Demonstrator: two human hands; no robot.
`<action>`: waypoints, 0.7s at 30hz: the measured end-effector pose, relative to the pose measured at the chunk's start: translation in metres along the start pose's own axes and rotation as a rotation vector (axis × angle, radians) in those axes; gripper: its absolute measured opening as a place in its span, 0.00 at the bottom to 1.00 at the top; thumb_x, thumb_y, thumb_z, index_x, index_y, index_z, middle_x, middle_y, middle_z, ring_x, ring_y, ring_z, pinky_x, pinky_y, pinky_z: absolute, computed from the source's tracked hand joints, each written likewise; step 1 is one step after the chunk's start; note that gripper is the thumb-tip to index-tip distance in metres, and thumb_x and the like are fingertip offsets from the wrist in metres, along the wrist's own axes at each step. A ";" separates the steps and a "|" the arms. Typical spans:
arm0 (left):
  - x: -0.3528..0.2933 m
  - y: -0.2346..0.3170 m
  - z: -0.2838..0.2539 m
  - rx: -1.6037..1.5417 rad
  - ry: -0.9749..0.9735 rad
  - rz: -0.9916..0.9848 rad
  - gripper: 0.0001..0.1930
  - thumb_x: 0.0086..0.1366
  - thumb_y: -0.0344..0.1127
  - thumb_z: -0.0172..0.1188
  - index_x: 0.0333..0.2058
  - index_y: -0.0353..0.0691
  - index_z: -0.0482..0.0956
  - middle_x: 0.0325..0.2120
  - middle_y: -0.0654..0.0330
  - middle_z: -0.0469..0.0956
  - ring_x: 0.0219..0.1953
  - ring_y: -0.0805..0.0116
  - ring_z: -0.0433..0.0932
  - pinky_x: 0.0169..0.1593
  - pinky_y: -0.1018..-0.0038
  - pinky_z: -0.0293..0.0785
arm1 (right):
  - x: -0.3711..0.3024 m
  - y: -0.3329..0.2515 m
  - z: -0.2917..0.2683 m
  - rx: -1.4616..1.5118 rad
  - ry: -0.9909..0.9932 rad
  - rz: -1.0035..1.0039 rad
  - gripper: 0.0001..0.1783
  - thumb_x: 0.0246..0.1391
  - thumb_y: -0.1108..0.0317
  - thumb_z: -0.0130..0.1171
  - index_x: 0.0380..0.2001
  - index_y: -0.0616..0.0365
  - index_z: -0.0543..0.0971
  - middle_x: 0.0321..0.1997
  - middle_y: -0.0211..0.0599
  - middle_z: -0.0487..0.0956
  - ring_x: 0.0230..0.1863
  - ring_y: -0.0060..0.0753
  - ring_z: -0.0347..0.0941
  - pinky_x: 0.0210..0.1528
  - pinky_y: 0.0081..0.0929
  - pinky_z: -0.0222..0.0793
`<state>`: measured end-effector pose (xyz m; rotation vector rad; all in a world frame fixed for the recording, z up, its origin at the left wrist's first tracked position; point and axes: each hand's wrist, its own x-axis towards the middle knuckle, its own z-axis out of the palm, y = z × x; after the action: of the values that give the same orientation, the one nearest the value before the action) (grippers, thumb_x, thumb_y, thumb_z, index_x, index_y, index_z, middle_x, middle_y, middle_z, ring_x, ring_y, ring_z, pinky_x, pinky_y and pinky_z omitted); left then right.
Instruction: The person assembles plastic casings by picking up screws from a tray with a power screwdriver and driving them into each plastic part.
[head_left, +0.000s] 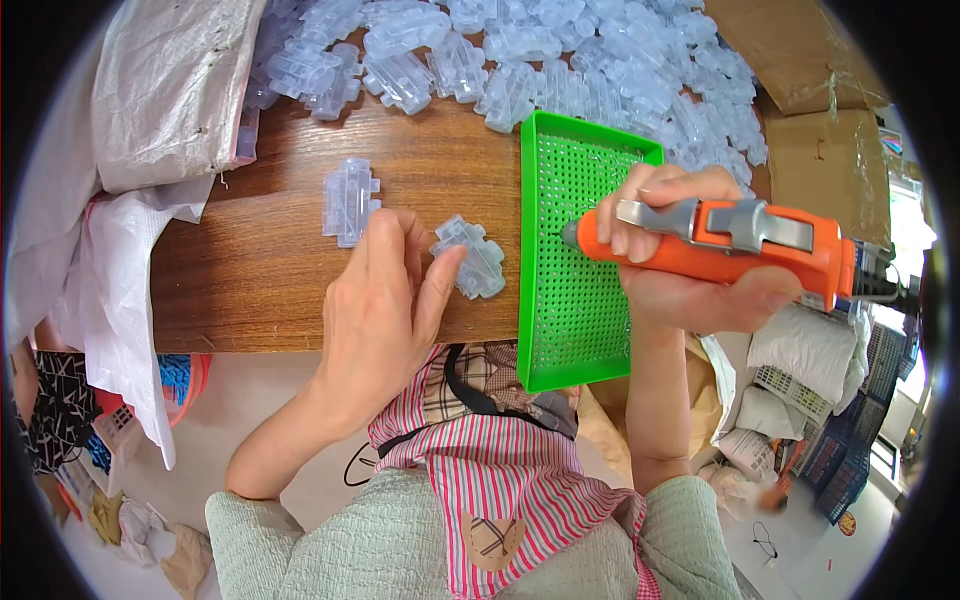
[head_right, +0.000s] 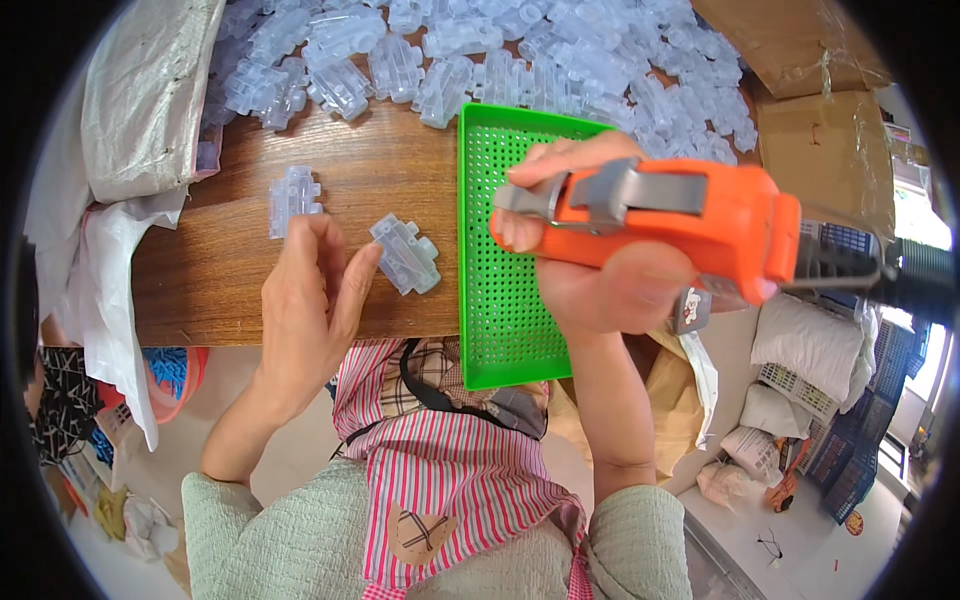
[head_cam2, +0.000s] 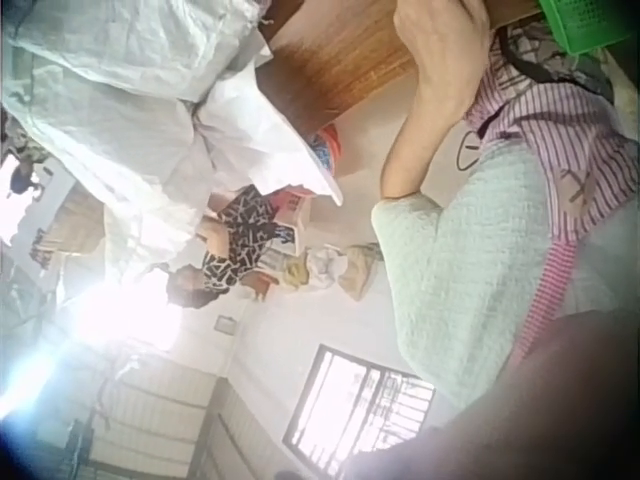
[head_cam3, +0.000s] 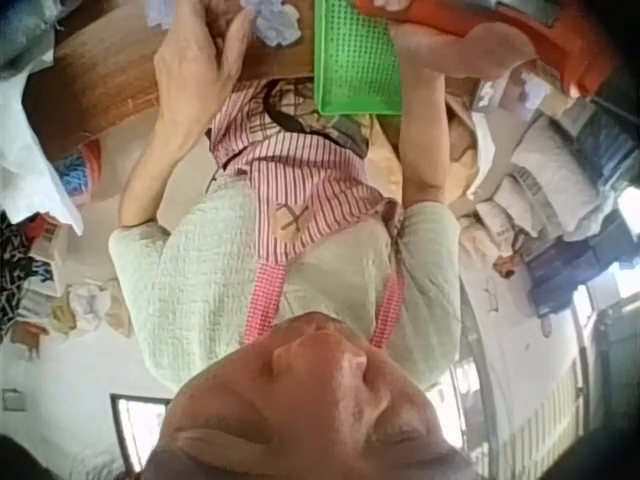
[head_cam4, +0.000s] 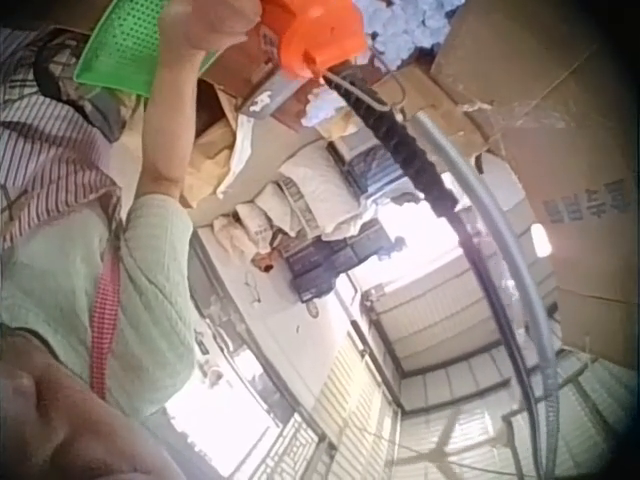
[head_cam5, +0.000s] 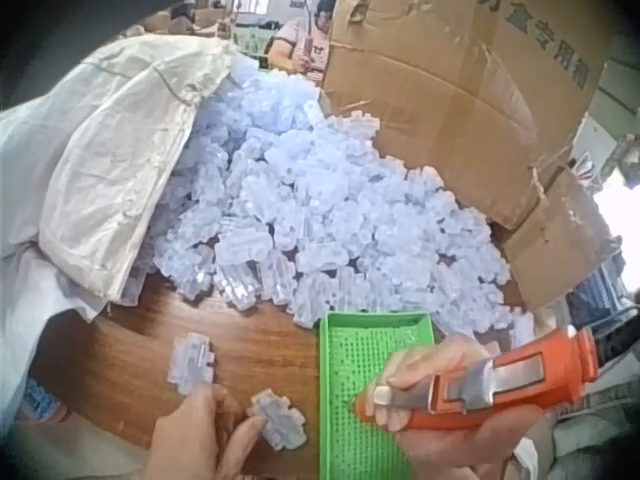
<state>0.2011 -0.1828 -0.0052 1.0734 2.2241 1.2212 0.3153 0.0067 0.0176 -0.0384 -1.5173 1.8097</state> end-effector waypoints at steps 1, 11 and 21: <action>-0.002 -0.002 -0.001 0.078 -0.129 -0.070 0.08 0.65 0.32 0.55 0.38 0.33 0.71 0.32 0.45 0.76 0.30 0.49 0.77 0.30 0.60 0.71 | 0.001 0.001 0.004 -0.014 0.015 0.034 0.51 0.45 0.19 0.42 0.34 0.67 0.73 0.16 0.31 0.69 0.18 0.24 0.66 0.22 0.22 0.65; 0.000 -0.006 0.014 -0.165 -0.273 -0.357 0.18 0.69 0.41 0.54 0.27 0.30 0.71 0.14 0.47 0.71 0.16 0.50 0.71 0.23 0.62 0.64 | 0.004 0.005 0.004 0.028 -0.036 0.091 0.41 0.51 0.30 0.48 0.31 0.66 0.74 0.19 0.31 0.71 0.19 0.23 0.68 0.22 0.21 0.65; 0.004 -0.015 0.025 -0.294 -0.256 -0.327 0.15 0.69 0.38 0.54 0.28 0.29 0.71 0.13 0.50 0.69 0.15 0.65 0.72 0.21 0.66 0.64 | 0.005 -0.012 0.001 -0.038 -0.150 0.063 0.56 0.42 0.15 0.40 0.42 0.66 0.73 0.20 0.32 0.71 0.23 0.26 0.66 0.24 0.25 0.66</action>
<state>0.2075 -0.1713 -0.0311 0.6769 1.8637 1.1485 0.3181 0.0088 0.0303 0.0325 -1.6728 1.8683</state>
